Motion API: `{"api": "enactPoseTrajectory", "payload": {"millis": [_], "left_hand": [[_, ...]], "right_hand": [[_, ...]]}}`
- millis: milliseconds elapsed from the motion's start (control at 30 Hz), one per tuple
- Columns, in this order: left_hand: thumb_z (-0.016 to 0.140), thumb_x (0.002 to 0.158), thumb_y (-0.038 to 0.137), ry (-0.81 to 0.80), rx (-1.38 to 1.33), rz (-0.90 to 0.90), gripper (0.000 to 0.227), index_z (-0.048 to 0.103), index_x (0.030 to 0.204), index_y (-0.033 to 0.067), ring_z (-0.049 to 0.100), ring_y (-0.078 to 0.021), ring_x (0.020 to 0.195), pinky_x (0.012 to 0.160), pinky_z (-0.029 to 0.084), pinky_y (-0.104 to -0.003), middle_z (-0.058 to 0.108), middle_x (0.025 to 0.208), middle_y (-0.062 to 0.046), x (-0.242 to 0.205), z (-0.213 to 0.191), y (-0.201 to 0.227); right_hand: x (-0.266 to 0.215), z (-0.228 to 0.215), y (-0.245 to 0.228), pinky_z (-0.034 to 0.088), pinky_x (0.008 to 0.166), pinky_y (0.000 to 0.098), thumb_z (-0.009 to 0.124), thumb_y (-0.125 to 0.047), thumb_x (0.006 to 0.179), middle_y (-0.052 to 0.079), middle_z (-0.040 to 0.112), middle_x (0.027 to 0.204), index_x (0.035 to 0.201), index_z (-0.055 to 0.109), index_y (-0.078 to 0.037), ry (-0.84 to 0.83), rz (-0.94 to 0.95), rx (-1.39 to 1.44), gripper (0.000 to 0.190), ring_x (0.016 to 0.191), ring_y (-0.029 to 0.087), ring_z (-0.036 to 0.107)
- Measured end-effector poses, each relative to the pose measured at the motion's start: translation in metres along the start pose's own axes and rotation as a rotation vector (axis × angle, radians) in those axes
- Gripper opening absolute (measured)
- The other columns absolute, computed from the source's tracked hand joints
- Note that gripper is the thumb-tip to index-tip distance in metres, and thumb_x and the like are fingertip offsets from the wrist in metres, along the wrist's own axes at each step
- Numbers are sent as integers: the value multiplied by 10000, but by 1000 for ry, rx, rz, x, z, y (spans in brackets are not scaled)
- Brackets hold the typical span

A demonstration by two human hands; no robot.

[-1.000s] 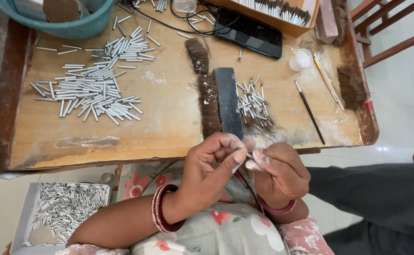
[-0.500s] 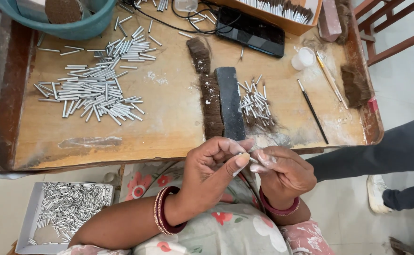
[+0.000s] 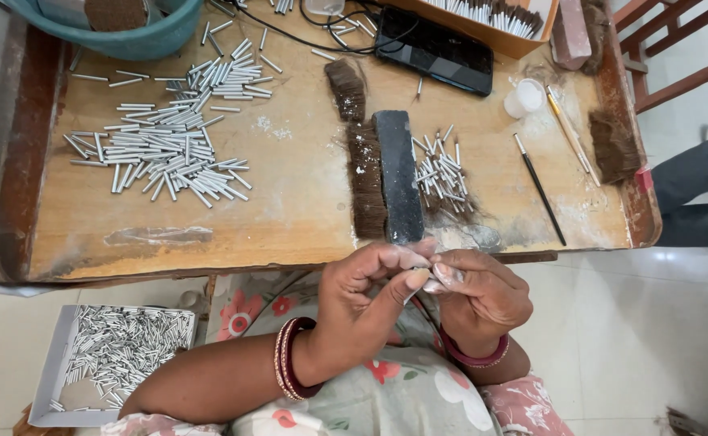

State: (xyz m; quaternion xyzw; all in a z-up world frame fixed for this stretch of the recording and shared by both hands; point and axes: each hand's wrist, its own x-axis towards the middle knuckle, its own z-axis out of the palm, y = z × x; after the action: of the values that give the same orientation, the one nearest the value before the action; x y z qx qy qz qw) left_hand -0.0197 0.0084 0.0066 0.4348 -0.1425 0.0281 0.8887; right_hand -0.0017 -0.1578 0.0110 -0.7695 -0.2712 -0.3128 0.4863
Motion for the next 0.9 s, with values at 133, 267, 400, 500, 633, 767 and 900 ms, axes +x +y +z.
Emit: {"api": "enactPoseTrajectory", "payload": {"millis": [133,267,400,500,633,767,900], "left_hand": [[676,1048,40,24,-7,-35,90,673,1064,-49,692,-197,1210,1022,551,-313,740,1041,-96,-3,-3,-2],[705,1028,51,50,73,17,100,659,1051,-35,714,-207,1198,996,578,-314,760,1060,-111,2,-8,-2],[741,1016,80,-1,471,127,165,728,1170,23,727,-297,1282,1076,564,-376,747,1308,-230,20,-24,17],[772,970,59,43,949,333,567,517,1477,65,462,-412,1545,1275,401,-455,457,1611,-307,39,-40,41],[859,720,199,-131,1224,224,953,385,1538,79,222,-531,1508,1218,271,-526,175,1620,-344,46,-55,36],[784,827,184,-89,1202,192,900,320,1596,120,149,-484,1597,1311,207,-518,137,1695,-284,45,-45,15],[717,955,164,-22,584,224,829,243,1625,48,34,-381,1647,1388,99,-487,124,1699,-264,34,-31,-10]], "right_hand": [[-5,0,5,616,673,248,805,-30,881,155,741,925,940,691,-8,1,75,79,130,853,212,761],[1,2,7,622,718,283,819,-27,889,176,744,934,903,670,-9,-16,64,39,150,868,223,763],[21,4,22,628,759,291,780,-66,956,157,762,998,942,679,3,-60,33,-122,123,907,247,781],[58,8,14,592,833,340,775,-54,917,216,707,1167,1037,684,49,-87,40,-390,182,1031,319,725],[40,1,25,554,968,397,814,-94,855,232,647,1310,1143,675,41,-239,82,-348,347,1173,353,669],[28,3,28,567,948,363,834,-140,848,175,678,1310,1123,699,-31,-376,190,-213,325,1140,291,706],[27,5,26,567,947,364,802,-108,841,161,674,1318,1076,696,-48,-393,234,-212,264,1116,273,706]]}}
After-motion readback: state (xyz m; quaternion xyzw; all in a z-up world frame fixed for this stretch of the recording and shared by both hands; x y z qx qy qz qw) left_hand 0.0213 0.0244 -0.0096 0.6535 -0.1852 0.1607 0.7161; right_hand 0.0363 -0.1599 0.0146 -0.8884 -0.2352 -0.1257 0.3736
